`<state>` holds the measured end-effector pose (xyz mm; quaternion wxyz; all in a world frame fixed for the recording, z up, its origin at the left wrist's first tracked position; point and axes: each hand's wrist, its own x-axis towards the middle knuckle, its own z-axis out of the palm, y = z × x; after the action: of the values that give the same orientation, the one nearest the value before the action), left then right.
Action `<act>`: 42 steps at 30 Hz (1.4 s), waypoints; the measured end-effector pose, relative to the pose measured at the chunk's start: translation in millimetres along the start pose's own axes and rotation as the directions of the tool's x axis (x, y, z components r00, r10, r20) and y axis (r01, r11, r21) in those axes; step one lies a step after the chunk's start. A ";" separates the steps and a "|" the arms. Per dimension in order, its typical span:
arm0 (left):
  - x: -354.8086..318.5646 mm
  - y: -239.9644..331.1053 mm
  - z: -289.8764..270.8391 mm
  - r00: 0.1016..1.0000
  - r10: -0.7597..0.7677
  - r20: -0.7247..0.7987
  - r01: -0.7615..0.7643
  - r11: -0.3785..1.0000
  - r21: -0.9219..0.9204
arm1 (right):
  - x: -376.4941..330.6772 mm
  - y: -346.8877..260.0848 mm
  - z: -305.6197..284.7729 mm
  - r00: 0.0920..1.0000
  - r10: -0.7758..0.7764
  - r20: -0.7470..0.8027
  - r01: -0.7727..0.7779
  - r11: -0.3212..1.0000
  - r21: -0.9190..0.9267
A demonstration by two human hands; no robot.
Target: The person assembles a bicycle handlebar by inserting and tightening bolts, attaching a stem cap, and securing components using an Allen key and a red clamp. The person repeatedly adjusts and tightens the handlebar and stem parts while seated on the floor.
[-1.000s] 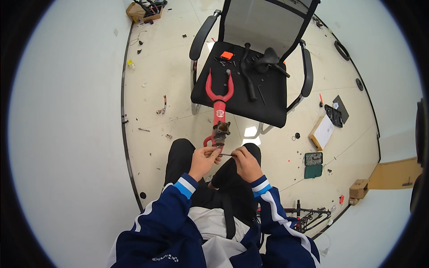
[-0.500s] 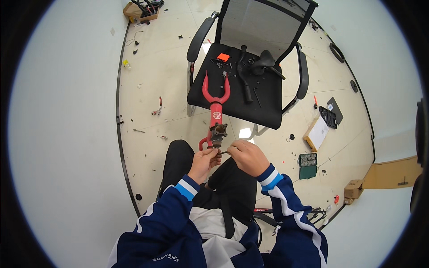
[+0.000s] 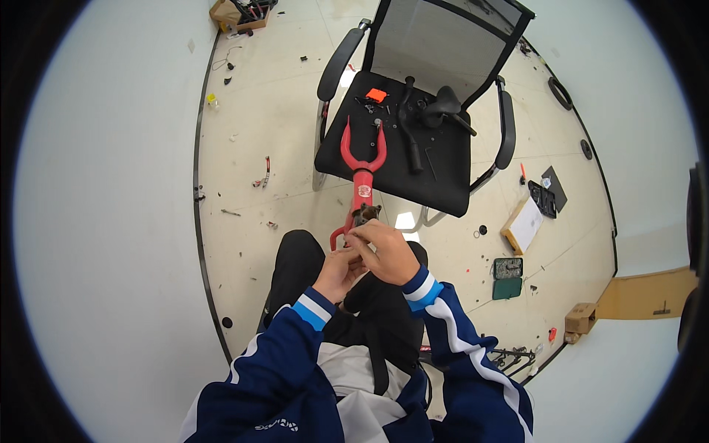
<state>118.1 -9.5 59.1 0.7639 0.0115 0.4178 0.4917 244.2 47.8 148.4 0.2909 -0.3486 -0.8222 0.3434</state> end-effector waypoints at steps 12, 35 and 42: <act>10.7 13.4 -21.4 0.995 0.095 0.020 -0.097 0.955 0.279 | -10.3 29.3 45.8 0.917 0.367 -0.153 -0.159 0.691 0.705; 281.8 150.7 48.8 0.734 0.678 -0.035 0.173 -0.136 0.976 | 11.4 36.5 31.3 0.978 0.201 -0.060 -0.097 0.689 0.718; 282.5 154.4 49.9 0.738 0.674 -0.022 0.153 -0.136 0.979 | 2.5 43.8 29.9 0.968 0.240 -0.081 -0.077 0.583 0.809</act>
<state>83.3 304.8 -19.4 0.2154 0.5082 0.8182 0.1611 237.7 61.7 97.6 0.4575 -0.2830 -0.5164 0.6663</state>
